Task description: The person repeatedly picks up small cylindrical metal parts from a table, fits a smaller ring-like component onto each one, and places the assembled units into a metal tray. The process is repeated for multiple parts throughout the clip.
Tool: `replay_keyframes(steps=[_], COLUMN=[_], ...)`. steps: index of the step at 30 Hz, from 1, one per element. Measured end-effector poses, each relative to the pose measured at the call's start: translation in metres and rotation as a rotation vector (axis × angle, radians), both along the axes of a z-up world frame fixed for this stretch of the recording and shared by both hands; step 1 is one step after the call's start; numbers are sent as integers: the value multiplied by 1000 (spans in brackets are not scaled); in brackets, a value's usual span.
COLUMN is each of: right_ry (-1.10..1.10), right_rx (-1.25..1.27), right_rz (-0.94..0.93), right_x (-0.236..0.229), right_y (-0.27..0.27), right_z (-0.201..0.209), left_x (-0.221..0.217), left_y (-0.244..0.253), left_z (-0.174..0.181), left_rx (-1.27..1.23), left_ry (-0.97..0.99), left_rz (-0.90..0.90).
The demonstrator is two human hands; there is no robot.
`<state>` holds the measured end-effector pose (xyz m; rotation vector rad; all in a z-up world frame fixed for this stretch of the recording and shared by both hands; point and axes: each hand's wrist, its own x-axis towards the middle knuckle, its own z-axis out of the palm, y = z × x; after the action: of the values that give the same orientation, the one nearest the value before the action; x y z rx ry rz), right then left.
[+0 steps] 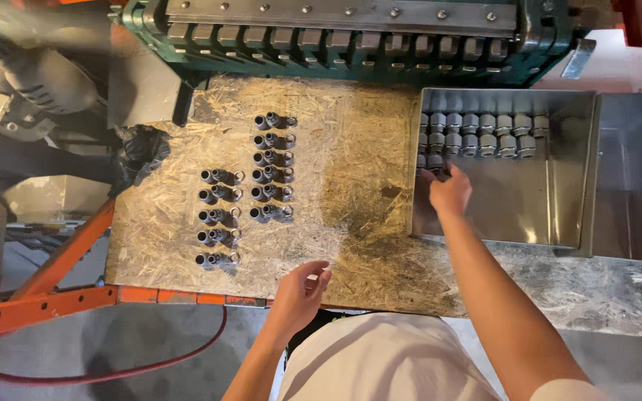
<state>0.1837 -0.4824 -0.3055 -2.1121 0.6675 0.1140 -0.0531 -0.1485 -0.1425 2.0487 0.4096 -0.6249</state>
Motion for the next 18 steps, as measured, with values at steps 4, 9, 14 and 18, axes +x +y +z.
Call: replay_keyframes(steps=[4, 9, 14, 18], right_ry=[-131, -469, -780, -521], right_rx=[-283, -410, -263, -104], right_rz=[66, 30, 345, 476], right_x=[9, -32, -108, -145], right_y=[-32, -11, 89, 176], right_z=[-76, -22, 81, 63], left_x=[-5, -5, 20, 77], left_y=[11, 55, 122, 160], left_z=[-9, -53, -116, -139], left_rx=[37, 45, 263, 565], left_ry=[-26, 58, -293, -716], left_rz=[-14, -17, -42, -179])
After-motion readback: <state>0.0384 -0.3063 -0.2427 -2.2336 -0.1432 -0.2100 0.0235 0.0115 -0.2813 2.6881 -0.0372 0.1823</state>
